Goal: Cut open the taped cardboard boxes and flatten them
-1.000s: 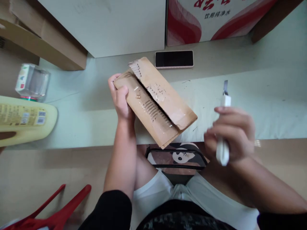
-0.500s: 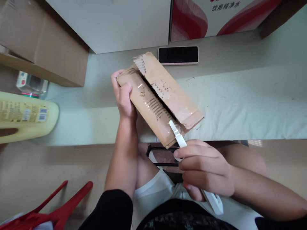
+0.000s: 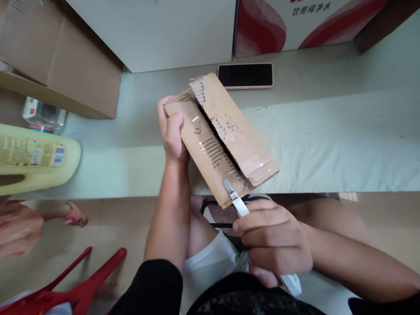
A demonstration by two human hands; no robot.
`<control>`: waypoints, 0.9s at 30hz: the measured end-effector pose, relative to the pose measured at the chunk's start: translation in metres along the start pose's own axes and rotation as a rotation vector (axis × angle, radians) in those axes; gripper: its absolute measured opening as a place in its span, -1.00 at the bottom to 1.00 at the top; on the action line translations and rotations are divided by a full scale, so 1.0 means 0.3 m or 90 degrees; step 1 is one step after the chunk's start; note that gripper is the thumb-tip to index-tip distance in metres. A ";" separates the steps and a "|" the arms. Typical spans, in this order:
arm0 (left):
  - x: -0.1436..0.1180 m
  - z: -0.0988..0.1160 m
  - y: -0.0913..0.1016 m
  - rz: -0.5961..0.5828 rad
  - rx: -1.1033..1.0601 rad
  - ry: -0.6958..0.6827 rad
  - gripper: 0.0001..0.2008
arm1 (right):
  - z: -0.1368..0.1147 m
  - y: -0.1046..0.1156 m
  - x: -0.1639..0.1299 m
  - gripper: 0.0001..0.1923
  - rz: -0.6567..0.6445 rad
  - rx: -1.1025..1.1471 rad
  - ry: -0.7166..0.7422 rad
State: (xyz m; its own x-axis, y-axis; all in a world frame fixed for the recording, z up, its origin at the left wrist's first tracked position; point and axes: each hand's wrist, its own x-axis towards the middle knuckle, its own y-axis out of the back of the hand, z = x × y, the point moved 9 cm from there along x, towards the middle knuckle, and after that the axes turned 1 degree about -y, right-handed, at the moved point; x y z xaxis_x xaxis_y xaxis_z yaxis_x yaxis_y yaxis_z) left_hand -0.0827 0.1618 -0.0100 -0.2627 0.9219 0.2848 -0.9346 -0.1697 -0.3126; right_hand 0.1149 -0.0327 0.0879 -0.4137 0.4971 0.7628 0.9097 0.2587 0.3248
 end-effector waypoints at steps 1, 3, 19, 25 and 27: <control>-0.001 -0.001 -0.001 -0.002 -0.007 0.002 -0.61 | -0.002 -0.003 -0.001 -0.76 -0.001 0.000 0.001; 0.000 -0.003 0.001 -0.011 -0.001 -0.002 -0.62 | -0.008 -0.001 -0.003 -0.74 0.008 0.003 0.006; 0.002 -0.003 0.008 -0.018 0.017 -0.003 -0.55 | -0.015 0.005 -0.010 -0.72 0.016 -0.007 0.011; 0.001 -0.006 0.005 0.000 0.021 0.013 -0.52 | -0.063 0.046 -0.006 -0.64 0.016 -0.016 -0.024; -0.001 0.000 0.006 0.009 0.019 0.010 -0.52 | -0.086 0.080 -0.039 -0.62 -0.014 -0.070 -0.101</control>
State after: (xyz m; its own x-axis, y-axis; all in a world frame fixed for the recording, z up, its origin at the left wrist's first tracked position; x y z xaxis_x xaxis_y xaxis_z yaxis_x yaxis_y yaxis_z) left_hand -0.0842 0.1612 -0.0107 -0.2724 0.9247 0.2661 -0.9376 -0.1930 -0.2891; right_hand 0.1424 -0.0539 0.1011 -0.4264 0.6192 0.6593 0.8950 0.1831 0.4068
